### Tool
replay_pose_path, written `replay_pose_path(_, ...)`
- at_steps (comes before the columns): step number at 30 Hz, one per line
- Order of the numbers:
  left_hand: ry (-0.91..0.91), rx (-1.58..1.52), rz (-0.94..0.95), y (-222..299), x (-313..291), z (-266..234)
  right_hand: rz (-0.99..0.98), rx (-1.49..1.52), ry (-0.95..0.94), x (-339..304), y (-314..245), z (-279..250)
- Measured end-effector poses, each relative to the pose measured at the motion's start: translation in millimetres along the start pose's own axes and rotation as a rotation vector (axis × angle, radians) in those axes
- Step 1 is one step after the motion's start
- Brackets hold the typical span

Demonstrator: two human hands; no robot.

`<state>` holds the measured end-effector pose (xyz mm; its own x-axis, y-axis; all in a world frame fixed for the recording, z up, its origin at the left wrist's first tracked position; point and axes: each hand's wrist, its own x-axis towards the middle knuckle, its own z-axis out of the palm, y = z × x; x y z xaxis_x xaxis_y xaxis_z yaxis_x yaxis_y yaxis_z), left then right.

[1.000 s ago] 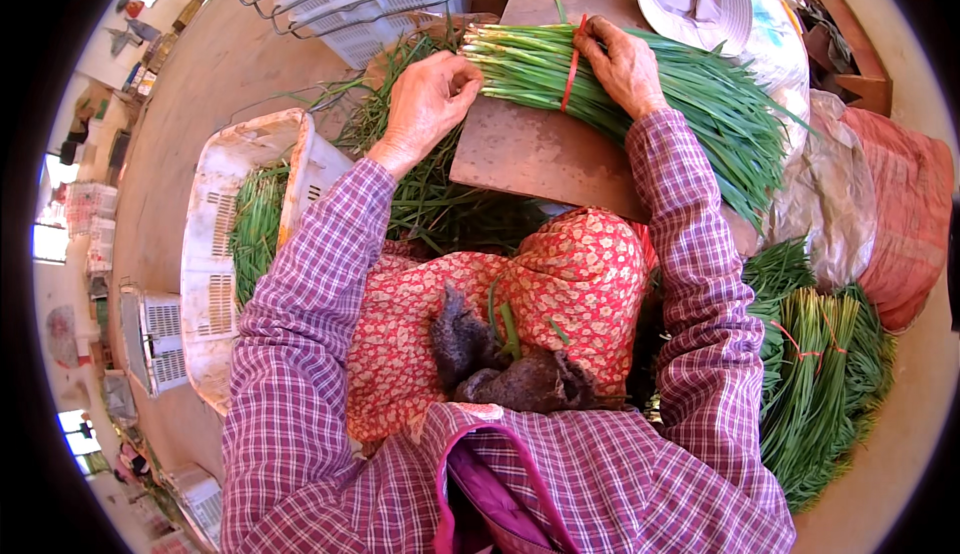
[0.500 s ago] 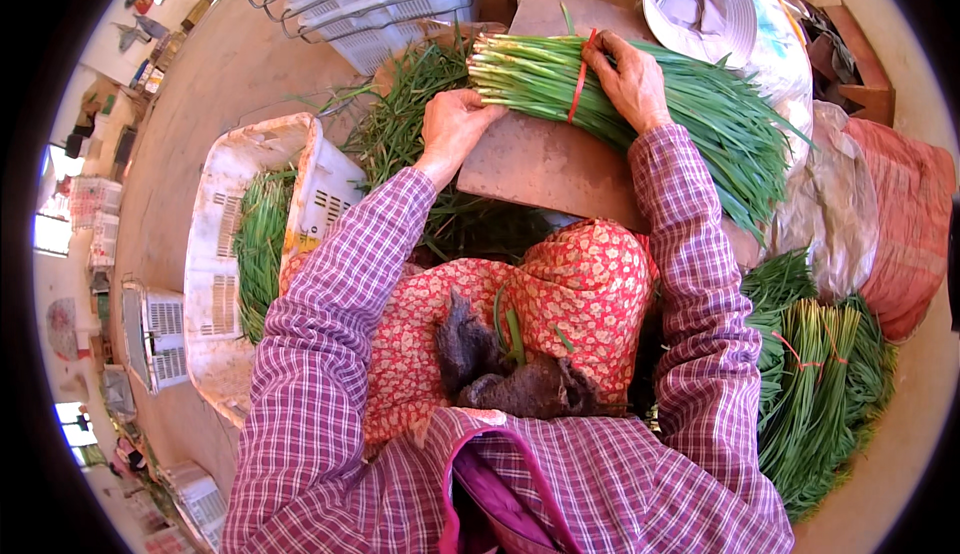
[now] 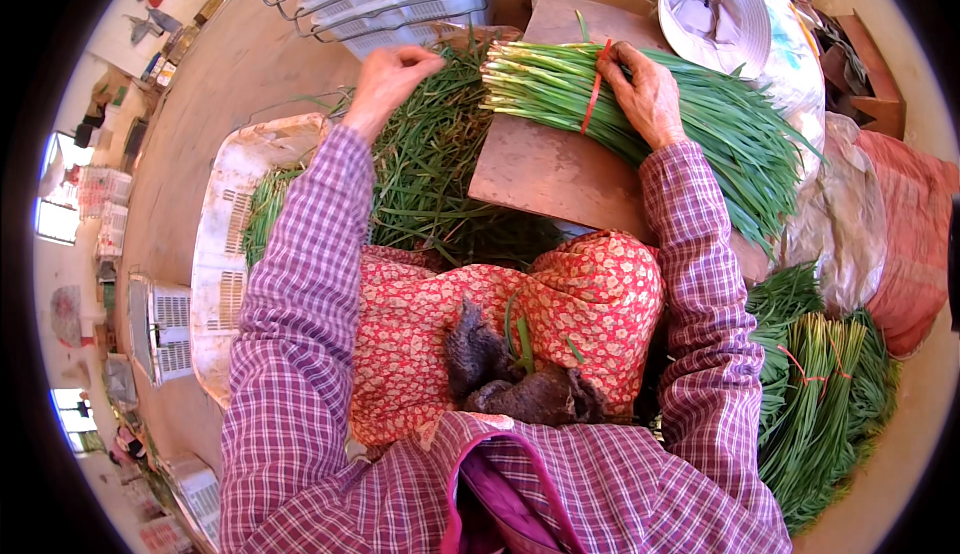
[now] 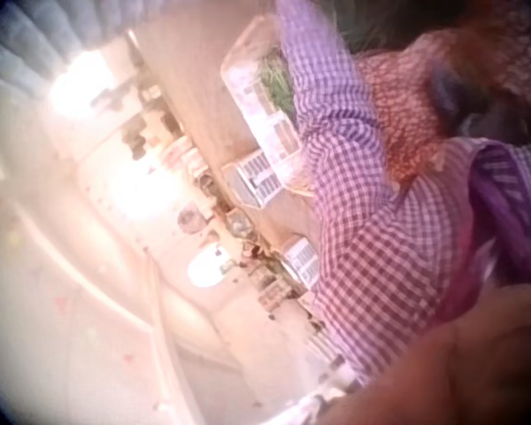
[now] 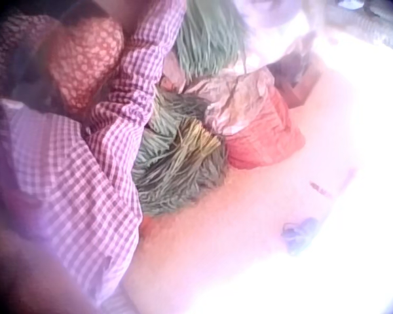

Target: The person bundles green chives by hand, gathering a handful from a white basket, aligning the stems, and tying them together with a red ribbon.

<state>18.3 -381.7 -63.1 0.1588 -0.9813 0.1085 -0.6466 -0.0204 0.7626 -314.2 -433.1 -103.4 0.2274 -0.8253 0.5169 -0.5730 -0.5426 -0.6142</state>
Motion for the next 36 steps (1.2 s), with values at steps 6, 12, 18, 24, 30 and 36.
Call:
replay_pose_path(6,-0.055,-0.209,-0.055,28,12,38,0.005,-0.015,-0.011,1,-2,3)
replay_pose_path(12,-0.066,-0.182,-0.016,29,25,49,-0.006,-0.015,-0.002,1,-1,1)
replay_pose_path(18,-0.003,-0.139,0.087,19,25,52,-0.014,-0.006,0.01,0,-4,3)
replay_pose_path(24,0.187,0.073,0.145,31,18,67,-0.023,-0.027,0.031,-2,-4,3)
replay_pose_path(30,0.247,0.076,0.17,39,12,71,-0.013,-0.039,0.023,-2,-4,2)
replay_pose_path(36,0.263,0.036,0.196,37,6,77,-0.031,-0.034,0.034,-2,-4,3)
